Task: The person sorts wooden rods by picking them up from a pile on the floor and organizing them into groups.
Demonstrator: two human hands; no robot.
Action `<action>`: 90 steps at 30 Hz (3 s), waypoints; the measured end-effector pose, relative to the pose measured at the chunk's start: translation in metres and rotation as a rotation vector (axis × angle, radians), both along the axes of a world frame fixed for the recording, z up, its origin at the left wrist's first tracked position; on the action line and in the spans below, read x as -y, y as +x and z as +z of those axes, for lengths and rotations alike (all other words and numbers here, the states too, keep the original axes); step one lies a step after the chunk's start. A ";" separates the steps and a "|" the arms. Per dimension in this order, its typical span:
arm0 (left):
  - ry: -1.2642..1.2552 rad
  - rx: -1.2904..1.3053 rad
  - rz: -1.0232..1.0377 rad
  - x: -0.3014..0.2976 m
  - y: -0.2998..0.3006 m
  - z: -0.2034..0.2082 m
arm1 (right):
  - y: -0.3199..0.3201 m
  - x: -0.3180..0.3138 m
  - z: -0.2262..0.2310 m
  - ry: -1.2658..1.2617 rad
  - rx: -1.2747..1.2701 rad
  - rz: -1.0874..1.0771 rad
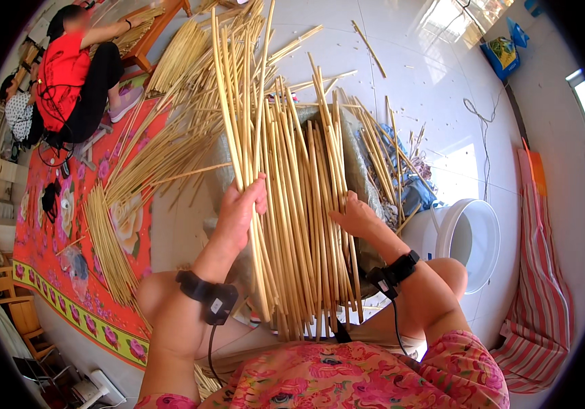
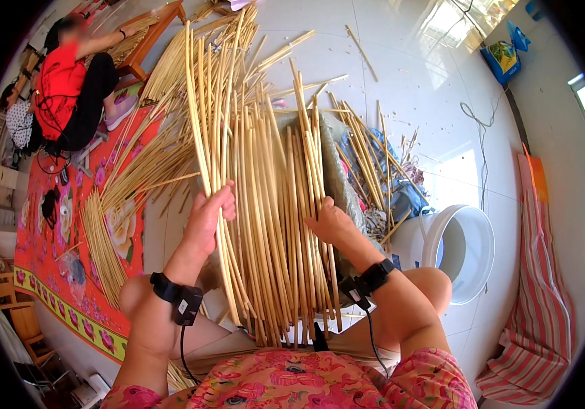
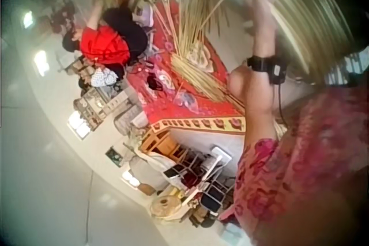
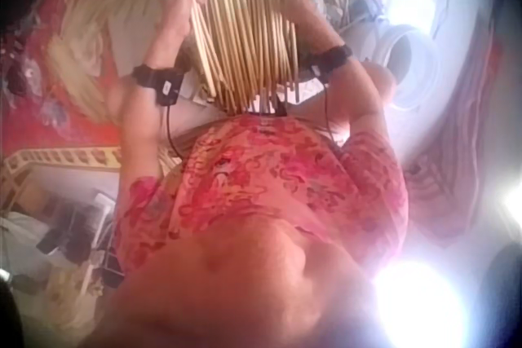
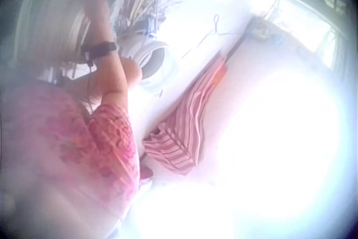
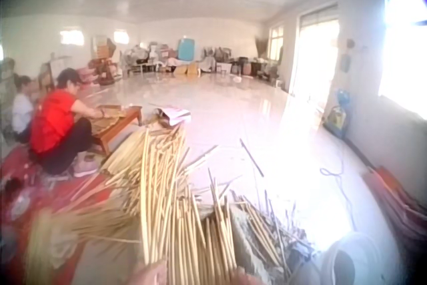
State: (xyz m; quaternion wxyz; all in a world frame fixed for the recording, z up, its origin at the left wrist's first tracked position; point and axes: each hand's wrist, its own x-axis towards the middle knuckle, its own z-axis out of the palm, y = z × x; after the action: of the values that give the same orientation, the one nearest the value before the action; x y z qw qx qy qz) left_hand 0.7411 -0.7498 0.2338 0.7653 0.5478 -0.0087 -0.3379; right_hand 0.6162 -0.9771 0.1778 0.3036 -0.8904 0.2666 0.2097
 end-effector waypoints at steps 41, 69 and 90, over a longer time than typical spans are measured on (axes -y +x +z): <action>0.037 0.029 -0.028 0.005 -0.003 0.004 | 0.000 0.001 -0.045 0.001 0.070 0.003; 0.016 0.006 -0.029 0.009 -0.002 0.004 | 0.005 0.020 -0.043 0.010 0.153 -0.218; 0.017 -0.001 -0.022 0.008 -0.001 0.004 | -0.002 0.012 -0.043 0.365 0.255 -0.497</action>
State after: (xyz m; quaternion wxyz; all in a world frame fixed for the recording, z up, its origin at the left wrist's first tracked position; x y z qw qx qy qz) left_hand 0.7400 -0.7577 0.2383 0.7570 0.5538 -0.0113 -0.3466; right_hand 0.6144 -0.9892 0.1351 0.5308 -0.7482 0.3935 0.0607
